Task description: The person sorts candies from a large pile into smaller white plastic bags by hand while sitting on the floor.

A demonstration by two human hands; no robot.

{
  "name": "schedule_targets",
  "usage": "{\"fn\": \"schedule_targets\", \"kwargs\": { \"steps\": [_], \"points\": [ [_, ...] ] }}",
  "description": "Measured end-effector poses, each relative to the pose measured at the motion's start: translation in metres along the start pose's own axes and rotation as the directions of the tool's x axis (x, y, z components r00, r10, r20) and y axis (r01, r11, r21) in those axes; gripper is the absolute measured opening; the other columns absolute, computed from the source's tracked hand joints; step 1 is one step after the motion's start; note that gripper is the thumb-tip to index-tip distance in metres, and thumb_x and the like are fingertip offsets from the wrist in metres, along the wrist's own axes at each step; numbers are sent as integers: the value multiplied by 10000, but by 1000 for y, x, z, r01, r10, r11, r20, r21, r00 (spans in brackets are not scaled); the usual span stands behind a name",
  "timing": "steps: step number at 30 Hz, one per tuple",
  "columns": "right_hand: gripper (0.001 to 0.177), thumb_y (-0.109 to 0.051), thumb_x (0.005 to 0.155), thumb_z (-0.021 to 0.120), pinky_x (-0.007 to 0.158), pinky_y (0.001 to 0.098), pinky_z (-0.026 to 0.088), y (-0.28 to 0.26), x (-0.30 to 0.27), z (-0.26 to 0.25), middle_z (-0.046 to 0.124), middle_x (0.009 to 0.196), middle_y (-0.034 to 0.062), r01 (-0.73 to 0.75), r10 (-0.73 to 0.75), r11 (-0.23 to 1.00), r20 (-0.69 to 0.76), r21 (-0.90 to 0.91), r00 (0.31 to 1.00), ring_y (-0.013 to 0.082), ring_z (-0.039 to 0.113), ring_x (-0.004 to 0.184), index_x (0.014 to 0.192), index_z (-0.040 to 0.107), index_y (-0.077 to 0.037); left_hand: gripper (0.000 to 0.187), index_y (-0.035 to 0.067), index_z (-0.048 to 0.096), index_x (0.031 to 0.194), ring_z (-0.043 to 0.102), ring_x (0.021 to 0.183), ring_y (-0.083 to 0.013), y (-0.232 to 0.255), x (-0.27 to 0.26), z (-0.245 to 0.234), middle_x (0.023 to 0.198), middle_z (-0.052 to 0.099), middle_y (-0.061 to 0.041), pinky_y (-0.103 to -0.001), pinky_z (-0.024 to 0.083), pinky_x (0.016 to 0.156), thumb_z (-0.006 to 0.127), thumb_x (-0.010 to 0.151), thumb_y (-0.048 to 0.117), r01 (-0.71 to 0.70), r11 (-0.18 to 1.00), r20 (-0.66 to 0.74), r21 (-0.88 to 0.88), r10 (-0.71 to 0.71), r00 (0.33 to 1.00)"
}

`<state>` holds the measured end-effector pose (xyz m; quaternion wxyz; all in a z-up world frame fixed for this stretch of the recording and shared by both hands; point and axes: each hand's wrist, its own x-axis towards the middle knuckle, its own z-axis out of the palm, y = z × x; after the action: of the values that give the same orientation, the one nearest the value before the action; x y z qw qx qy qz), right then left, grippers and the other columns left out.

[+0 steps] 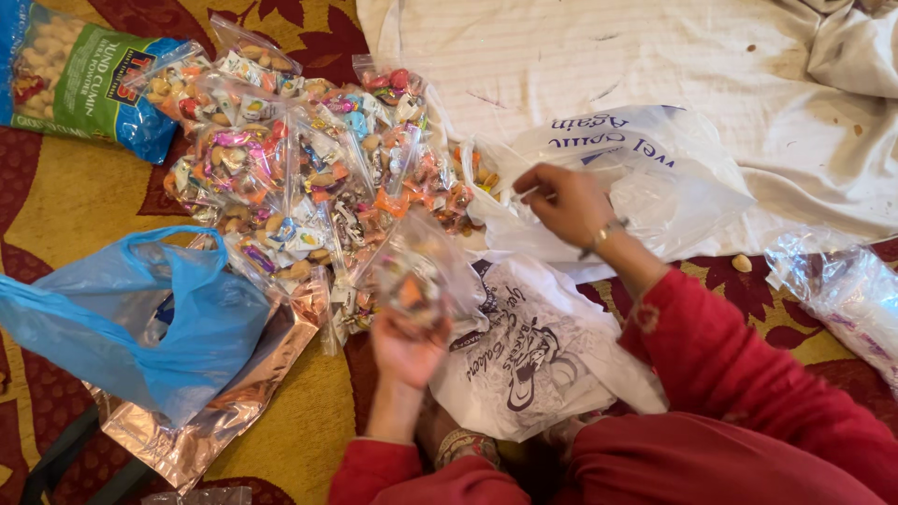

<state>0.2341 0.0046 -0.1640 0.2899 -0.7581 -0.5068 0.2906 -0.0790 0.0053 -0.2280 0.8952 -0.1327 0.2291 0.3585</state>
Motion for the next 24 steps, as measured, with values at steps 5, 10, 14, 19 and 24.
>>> {"fn": "schedule_targets", "kwargs": {
  "steps": [5, 10, 14, 19, 24],
  "points": [
    [262, -115, 885, 690, 832, 341, 600, 25, 49, 18, 780, 1049, 84, 26, -1, 973, 107, -231, 994, 210, 772, 923, 1137, 756, -105, 542, -17, 504, 1412, 732, 954, -415, -52, 5, -56, 1195, 651, -302, -438, 662, 677, 411, 1042, 367, 284, 944, -138, 168, -263, 955],
    [822, -196, 726, 839, 986, 411, 514, 45, 80, 55, 450, 1471, 182, 292, -220, 916, 264, -275, 939, 376, 607, 1196, 1454, 466, -105, 654, -35, 475, 1427, 728, 1029, -430, -56, 34, -95, 1212, 673, -307, -422, 662, 707, 340, 1023, 462, 526, 809, -208, 263, -485, 849],
    [877, -47, 795, 743, 1052, 463, 468, 51, 92, 71, 304, 1592, 277, 400, -291, 786, 289, -472, 912, 496, 525, 1275, 1579, 352, -100, 668, -56, 459, 1462, 713, 1044, -446, -51, 39, -95, 1235, 659, -328, -436, 667, 763, 344, 1058, 463, 583, 769, -251, 264, -528, 811],
    [729, -265, 808, 773, 995, 495, 469, 32, 97, 69, 338, 1497, 266, 409, -189, 736, 417, -539, 889, 497, 559, 1169, 1392, 403, -34, 727, 5, 452, 1456, 746, 1003, -486, -51, 1, -39, 1248, 672, -299, -456, 653, 743, 393, 996, 565, 583, 771, -371, 258, -478, 796],
    [525, -92, 900, 616, 942, 488, 519, 33, 82, 61, 527, 1418, 175, 322, -173, 821, 333, -472, 927, 428, 626, 1141, 1414, 509, -104, 669, 41, 760, 999, 761, 869, -375, -42, -46, 14, 889, 775, -208, -429, 575, 767, 552, 948, 675, 298, -663, -107, 687, 314, 943]
  ]
}}
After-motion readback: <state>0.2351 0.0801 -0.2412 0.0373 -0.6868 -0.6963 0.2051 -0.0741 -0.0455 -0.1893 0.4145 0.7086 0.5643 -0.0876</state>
